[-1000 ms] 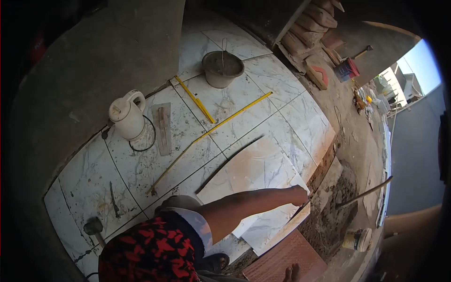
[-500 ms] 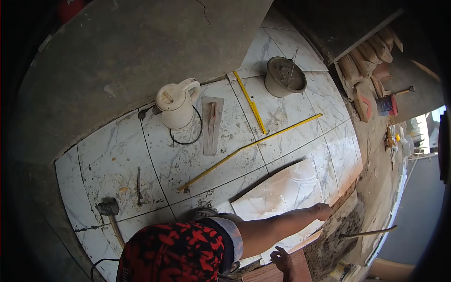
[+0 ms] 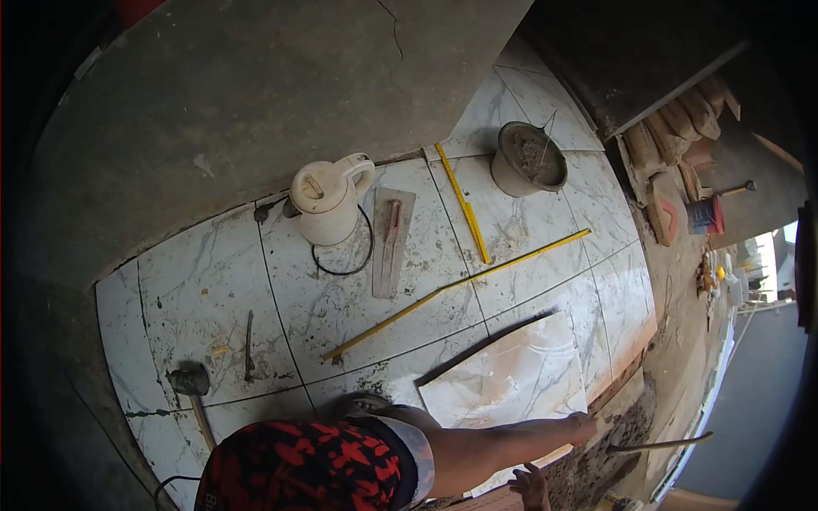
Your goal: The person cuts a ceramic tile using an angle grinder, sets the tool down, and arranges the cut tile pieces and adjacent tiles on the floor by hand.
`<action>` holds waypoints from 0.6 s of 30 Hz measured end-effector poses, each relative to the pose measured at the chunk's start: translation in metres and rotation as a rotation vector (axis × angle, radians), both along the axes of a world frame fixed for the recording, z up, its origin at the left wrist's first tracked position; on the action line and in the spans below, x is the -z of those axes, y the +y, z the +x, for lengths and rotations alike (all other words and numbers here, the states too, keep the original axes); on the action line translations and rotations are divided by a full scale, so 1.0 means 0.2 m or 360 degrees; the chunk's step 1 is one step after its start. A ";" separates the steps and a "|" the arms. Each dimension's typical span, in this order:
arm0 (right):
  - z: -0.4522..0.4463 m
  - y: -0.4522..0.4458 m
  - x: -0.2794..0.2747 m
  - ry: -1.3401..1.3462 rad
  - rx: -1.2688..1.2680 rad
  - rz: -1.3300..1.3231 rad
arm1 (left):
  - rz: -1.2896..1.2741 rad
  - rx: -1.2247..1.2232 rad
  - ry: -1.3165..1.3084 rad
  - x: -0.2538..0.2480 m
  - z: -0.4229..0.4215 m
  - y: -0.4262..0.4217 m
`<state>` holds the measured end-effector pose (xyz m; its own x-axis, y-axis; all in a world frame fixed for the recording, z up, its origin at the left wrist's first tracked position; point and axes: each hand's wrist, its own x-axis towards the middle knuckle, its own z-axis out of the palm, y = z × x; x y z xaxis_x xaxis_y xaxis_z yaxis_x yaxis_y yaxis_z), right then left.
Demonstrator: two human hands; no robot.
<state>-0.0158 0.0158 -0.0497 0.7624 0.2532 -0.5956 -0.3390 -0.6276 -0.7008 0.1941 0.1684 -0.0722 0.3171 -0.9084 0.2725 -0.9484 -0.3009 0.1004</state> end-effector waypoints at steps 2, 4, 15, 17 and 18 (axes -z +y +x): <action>0.06 0.02 -0.08 0.0467 0.0273 0.0272 | 0.0092 0.0000 -0.0004 -0.05 -0.06 -0.04; 0.04 0.05 -0.14 0.0252 0.0182 0.0196 | 0.0135 -0.0166 0.0245 -0.13 -0.14 -0.08; 0.09 -0.09 -0.10 -0.0034 0.0118 -0.0150 | -0.0671 -0.0766 0.1000 -0.19 -0.13 -0.03; 0.06 -0.16 -0.02 -0.0197 0.0137 -0.0148 | -0.0751 -0.0758 0.1210 -0.18 -0.15 0.08; 0.06 -0.14 -0.05 -0.0272 -0.0017 -0.0020 | -0.0729 -0.0650 0.1249 -0.19 -0.15 0.11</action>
<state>-0.0039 -0.0123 -0.0402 0.8503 0.2549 -0.4604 -0.2088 -0.6397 -0.7398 0.1646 0.1913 -0.0343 0.8224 -0.5491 0.1489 -0.3961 -0.3648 0.8426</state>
